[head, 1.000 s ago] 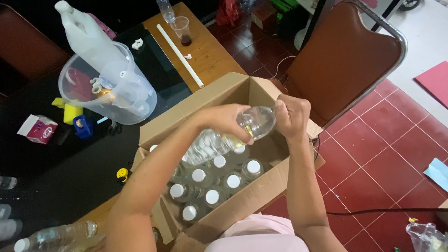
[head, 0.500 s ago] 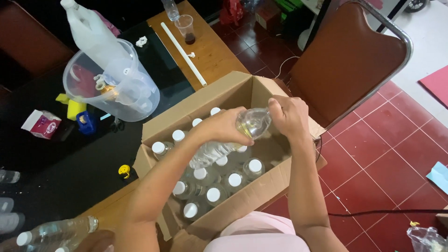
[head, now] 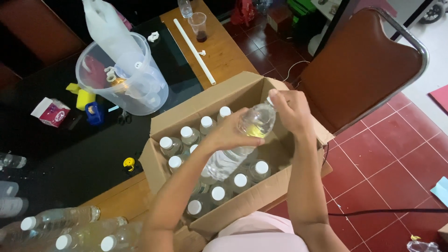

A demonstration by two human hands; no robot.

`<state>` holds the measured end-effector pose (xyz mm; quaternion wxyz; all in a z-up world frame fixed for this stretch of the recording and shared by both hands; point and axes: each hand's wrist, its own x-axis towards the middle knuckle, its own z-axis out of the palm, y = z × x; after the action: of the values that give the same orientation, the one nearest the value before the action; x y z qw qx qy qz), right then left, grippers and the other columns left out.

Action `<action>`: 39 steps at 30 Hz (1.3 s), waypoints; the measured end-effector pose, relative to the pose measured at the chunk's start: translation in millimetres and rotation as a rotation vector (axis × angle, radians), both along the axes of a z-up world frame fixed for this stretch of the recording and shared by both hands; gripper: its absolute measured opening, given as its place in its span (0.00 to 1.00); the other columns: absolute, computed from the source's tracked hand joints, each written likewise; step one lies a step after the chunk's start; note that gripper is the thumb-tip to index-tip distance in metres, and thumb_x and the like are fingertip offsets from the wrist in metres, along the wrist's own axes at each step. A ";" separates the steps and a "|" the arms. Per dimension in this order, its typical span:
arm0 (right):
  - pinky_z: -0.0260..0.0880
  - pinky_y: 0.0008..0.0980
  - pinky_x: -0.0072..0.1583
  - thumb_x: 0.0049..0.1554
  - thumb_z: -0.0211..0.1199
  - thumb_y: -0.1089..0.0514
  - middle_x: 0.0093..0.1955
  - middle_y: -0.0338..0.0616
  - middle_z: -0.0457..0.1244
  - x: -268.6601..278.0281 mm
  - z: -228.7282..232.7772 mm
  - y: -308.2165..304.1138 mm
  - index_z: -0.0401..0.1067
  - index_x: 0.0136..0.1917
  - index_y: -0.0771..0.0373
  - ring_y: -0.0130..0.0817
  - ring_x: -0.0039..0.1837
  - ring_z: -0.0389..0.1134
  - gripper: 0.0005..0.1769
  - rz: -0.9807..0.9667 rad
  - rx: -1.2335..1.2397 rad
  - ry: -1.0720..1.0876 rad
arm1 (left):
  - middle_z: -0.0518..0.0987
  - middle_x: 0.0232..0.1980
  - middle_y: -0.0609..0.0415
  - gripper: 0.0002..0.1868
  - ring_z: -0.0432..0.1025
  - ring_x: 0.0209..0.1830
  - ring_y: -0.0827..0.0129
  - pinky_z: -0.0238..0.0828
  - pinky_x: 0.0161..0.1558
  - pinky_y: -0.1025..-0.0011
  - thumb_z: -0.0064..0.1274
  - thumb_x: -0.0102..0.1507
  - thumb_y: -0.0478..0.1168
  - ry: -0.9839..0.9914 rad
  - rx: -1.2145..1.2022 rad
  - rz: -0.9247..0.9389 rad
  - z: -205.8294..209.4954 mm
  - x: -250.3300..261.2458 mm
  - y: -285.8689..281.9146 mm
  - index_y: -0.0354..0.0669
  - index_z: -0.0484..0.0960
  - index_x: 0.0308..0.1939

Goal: Packing plastic bottles into a cardboard box in a stockroom environment.

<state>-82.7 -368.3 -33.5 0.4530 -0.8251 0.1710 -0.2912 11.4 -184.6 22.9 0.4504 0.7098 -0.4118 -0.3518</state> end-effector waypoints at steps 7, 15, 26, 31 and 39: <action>0.53 0.25 0.43 0.61 0.49 0.51 0.30 0.36 0.49 41.4 2.9 44.5 0.59 0.29 0.56 0.25 0.36 0.51 0.20 -0.008 0.307 -0.486 | 0.80 0.42 0.51 0.21 0.74 0.42 0.70 0.75 0.43 0.64 0.63 0.51 0.36 0.493 -0.445 0.039 -44.8 14.2 -4.9 0.40 0.78 0.48; 0.61 0.29 0.62 0.58 0.47 0.34 0.57 0.37 0.61 68.0 9.6 98.0 0.66 0.59 0.49 0.28 0.57 0.60 0.25 0.150 0.961 -0.253 | 0.73 0.52 0.48 0.36 0.70 0.49 0.62 0.72 0.47 0.59 0.64 0.48 0.49 0.601 -0.594 0.333 -42.1 25.0 -5.6 0.44 0.68 0.57; 0.72 0.27 0.43 0.55 0.53 0.34 0.41 0.44 0.68 85.2 -4.0 102.1 0.73 0.48 0.57 0.30 0.38 0.68 0.26 0.232 1.309 -0.182 | 0.73 0.55 0.48 0.34 0.65 0.58 0.63 0.59 0.61 0.60 0.54 0.53 0.61 -0.056 -0.544 0.502 -72.6 61.9 10.0 0.47 0.72 0.57; 0.71 0.25 0.37 0.54 0.53 0.33 0.35 0.42 0.67 83.8 5.5 101.8 0.73 0.43 0.60 0.29 0.34 0.68 0.28 0.241 1.334 -0.096 | 0.69 0.55 0.46 0.38 0.62 0.57 0.57 0.55 0.62 0.59 0.47 0.54 0.67 -0.316 -0.350 0.585 -72.5 68.2 11.8 0.42 0.73 0.56; 0.75 0.34 0.46 0.55 0.53 0.36 0.44 0.48 0.65 83.2 29.2 106.7 0.70 0.52 0.66 0.33 0.43 0.70 0.30 0.161 1.128 -0.157 | 0.61 0.67 0.35 0.37 0.57 0.67 0.46 0.52 0.65 0.52 0.26 0.64 0.64 -0.013 -0.239 0.616 -16.9 13.3 20.6 0.47 0.52 0.71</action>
<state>0.5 -261.6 -4.2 0.8552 -0.4421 0.2024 -0.1797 24.7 -164.0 6.0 0.6131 0.7453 -0.2191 -0.1435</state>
